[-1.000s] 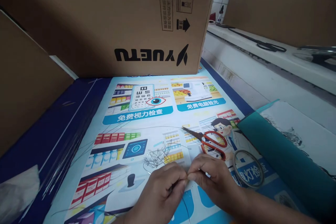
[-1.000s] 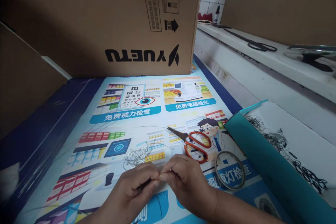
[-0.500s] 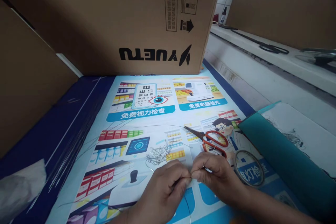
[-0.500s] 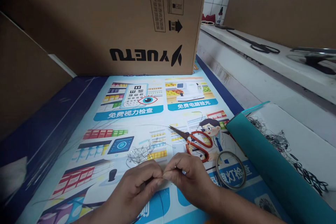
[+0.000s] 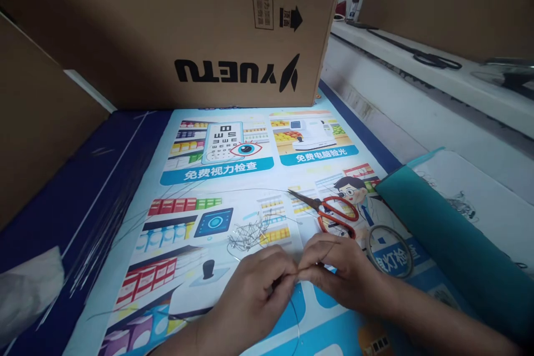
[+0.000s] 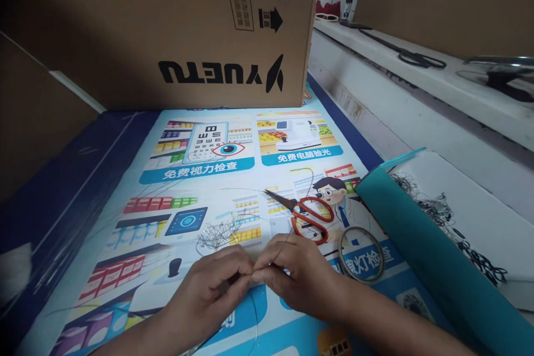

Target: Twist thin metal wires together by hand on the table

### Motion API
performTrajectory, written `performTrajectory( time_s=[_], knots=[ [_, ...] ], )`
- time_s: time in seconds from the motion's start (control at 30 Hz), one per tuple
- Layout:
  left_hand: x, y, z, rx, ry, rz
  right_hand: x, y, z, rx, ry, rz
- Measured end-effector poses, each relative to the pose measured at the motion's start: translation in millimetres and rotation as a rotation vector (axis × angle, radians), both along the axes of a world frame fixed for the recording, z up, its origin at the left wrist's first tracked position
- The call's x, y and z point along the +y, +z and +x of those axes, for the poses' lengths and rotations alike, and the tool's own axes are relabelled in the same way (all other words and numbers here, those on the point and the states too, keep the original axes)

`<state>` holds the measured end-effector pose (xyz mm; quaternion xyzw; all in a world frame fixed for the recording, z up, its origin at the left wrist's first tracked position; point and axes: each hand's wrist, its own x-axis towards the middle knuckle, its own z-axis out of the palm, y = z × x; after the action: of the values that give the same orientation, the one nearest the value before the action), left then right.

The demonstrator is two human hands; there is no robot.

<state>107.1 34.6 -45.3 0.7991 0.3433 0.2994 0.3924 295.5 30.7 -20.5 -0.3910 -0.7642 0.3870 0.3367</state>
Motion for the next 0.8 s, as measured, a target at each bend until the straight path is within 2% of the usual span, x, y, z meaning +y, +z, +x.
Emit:
performTrajectory(
  time_s=[0.1,0.23,0.43,0.63,0.8],
  knots=[
    [-0.3,-2.4,-0.2,0.0,-0.002,-0.001,-3.4,-3.3,0.0,-0.041,0.022,0.095],
    [0.9,-0.1,-0.8,0.005,-0.001,-0.03,-4.8,-10.7,0.8,-0.071,-0.005,0.125],
    [4.8,9.0,-4.7,-0.066,0.137,-0.1,-11.5,-19.6,1.0,-0.106,-0.095,0.135],
    [4.3,3.5,-8.0,-0.145,0.246,-0.078,-21.7,-28.3,-3.3,-0.229,-0.1,0.192],
    [6.0,0.5,-8.5,-0.164,0.275,-0.09,-18.8,-29.9,-9.0,-0.249,-0.079,0.187]
  ],
)
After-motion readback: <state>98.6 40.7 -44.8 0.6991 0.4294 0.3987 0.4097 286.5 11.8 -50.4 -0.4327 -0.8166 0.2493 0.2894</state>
